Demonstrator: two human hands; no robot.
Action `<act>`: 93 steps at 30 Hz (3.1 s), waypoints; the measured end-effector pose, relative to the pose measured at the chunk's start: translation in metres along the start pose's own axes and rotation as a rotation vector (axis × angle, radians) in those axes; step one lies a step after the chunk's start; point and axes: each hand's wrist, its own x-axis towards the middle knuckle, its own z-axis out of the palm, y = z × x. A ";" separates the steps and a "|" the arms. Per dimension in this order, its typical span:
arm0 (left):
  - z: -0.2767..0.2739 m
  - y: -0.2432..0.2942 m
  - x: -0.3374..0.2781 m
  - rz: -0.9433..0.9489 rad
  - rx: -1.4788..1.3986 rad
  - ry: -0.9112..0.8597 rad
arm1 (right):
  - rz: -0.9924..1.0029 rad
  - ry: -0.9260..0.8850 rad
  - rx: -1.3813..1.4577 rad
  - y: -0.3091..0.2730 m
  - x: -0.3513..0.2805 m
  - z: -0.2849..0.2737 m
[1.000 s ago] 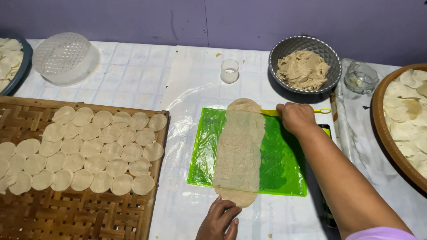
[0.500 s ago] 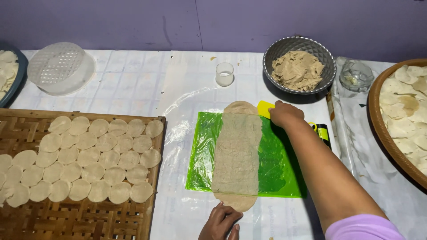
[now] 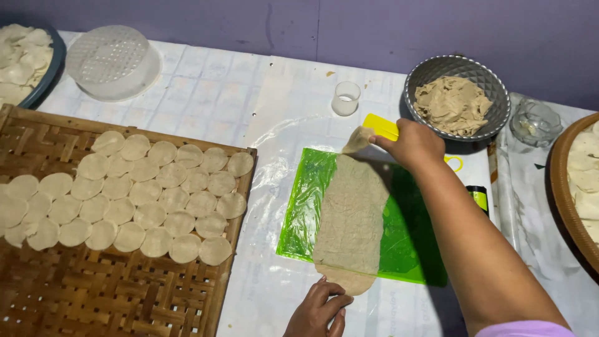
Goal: Rolling out dough on a mat and arranging small pastry disks on a woven wooden tray for drying.
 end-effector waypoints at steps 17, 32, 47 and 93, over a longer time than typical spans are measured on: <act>-0.025 0.033 0.005 0.048 -0.028 0.048 | -0.534 -0.179 -0.190 -0.064 -0.113 0.053; -0.023 0.034 0.036 0.038 0.296 0.077 | -0.268 0.004 0.292 -0.002 -0.165 0.037; -0.028 0.029 0.053 0.182 0.247 -0.016 | 0.187 0.010 0.545 0.138 -0.264 0.106; -0.081 -0.056 0.172 -0.471 0.083 0.364 | 0.405 0.299 -0.088 0.181 -0.236 0.090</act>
